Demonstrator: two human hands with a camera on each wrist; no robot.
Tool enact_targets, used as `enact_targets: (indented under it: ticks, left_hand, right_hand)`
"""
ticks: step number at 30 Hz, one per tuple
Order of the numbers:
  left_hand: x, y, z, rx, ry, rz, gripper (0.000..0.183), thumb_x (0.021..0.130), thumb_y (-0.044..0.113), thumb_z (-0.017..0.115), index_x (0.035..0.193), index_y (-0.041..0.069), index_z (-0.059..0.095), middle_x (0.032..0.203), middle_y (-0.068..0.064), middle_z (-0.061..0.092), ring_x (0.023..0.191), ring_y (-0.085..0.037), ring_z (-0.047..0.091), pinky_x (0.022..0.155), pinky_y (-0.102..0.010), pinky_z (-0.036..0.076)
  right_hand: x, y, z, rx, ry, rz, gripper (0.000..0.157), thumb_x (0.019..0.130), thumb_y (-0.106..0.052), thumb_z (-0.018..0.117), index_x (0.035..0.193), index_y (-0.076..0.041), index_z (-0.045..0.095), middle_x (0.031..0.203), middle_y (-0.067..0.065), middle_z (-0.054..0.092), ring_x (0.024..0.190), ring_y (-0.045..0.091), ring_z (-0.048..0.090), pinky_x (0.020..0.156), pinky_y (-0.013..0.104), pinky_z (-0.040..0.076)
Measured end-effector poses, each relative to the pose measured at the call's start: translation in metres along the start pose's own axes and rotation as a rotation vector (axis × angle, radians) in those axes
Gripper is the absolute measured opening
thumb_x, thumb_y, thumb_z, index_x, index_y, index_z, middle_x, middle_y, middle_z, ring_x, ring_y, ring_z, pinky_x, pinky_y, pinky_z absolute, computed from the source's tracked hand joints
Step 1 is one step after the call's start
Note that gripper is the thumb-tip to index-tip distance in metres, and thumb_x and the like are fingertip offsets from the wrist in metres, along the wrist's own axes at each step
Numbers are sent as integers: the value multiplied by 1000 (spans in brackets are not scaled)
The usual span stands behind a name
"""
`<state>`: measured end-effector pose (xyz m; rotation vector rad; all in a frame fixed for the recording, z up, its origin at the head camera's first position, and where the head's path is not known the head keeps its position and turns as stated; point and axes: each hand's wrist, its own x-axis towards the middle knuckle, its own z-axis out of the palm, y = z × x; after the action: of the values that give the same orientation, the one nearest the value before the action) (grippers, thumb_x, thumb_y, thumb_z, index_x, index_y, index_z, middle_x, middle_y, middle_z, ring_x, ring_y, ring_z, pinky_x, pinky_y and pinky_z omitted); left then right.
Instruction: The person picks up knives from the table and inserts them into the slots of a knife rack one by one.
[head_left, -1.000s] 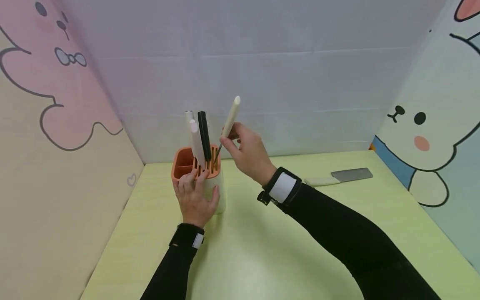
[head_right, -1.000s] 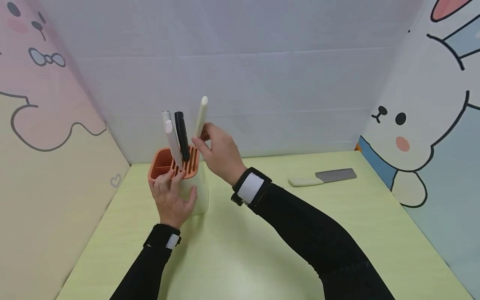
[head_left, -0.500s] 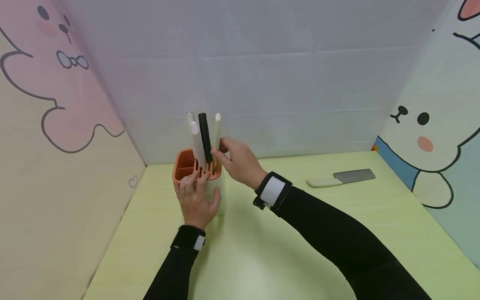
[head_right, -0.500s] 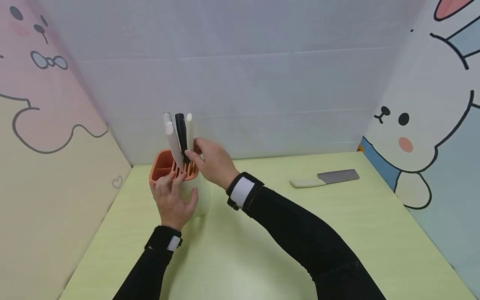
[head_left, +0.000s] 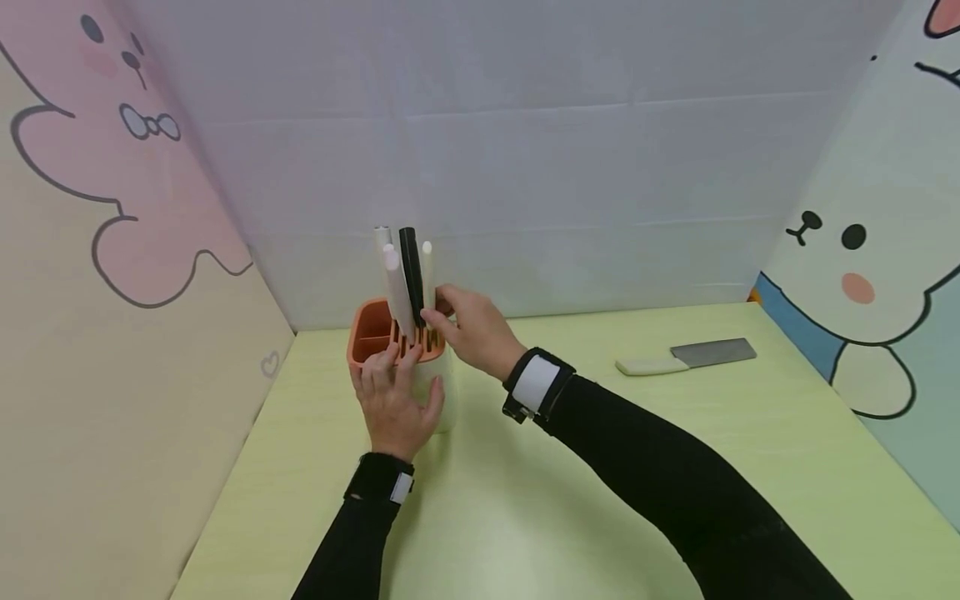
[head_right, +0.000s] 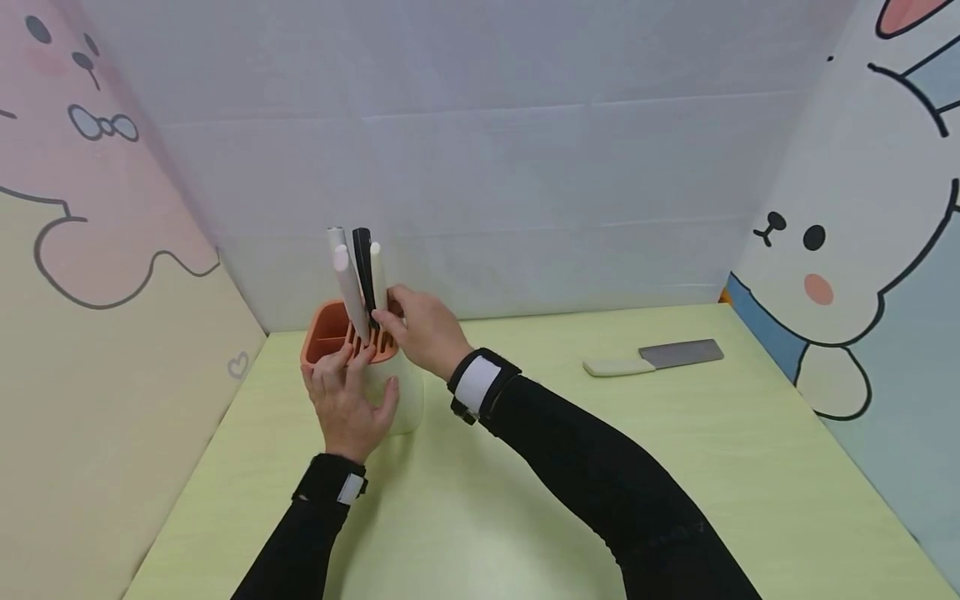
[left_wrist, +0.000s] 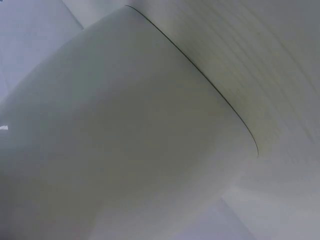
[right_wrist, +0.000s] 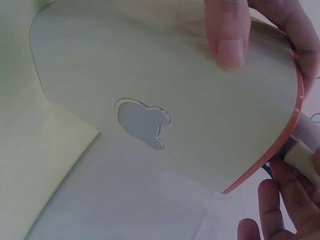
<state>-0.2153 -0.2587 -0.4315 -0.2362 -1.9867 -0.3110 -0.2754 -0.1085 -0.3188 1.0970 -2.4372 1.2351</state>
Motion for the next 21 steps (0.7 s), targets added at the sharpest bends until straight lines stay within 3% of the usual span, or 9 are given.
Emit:
enact_targets:
  ticks: [14, 21]
  left_hand:
    - [0, 0, 1, 10, 8, 10, 49, 76, 32, 62, 120, 11, 54, 121, -18, 45, 110, -35, 39, 99, -60, 23]
    - [0, 0, 1, 12, 2, 4, 51, 75, 31, 64, 120, 12, 54, 122, -17, 45, 111, -34, 39, 100, -59, 23]
  right_hand:
    - [1, 8, 12, -26, 3, 44, 24, 95, -27, 56, 111, -10, 60, 99, -1, 66, 94, 12, 57, 79, 31, 49]
    - [0, 12, 18, -31, 48, 60, 33, 91, -27, 61, 118, -8, 56, 89, -4, 64, 92, 13, 53, 78, 33, 45]
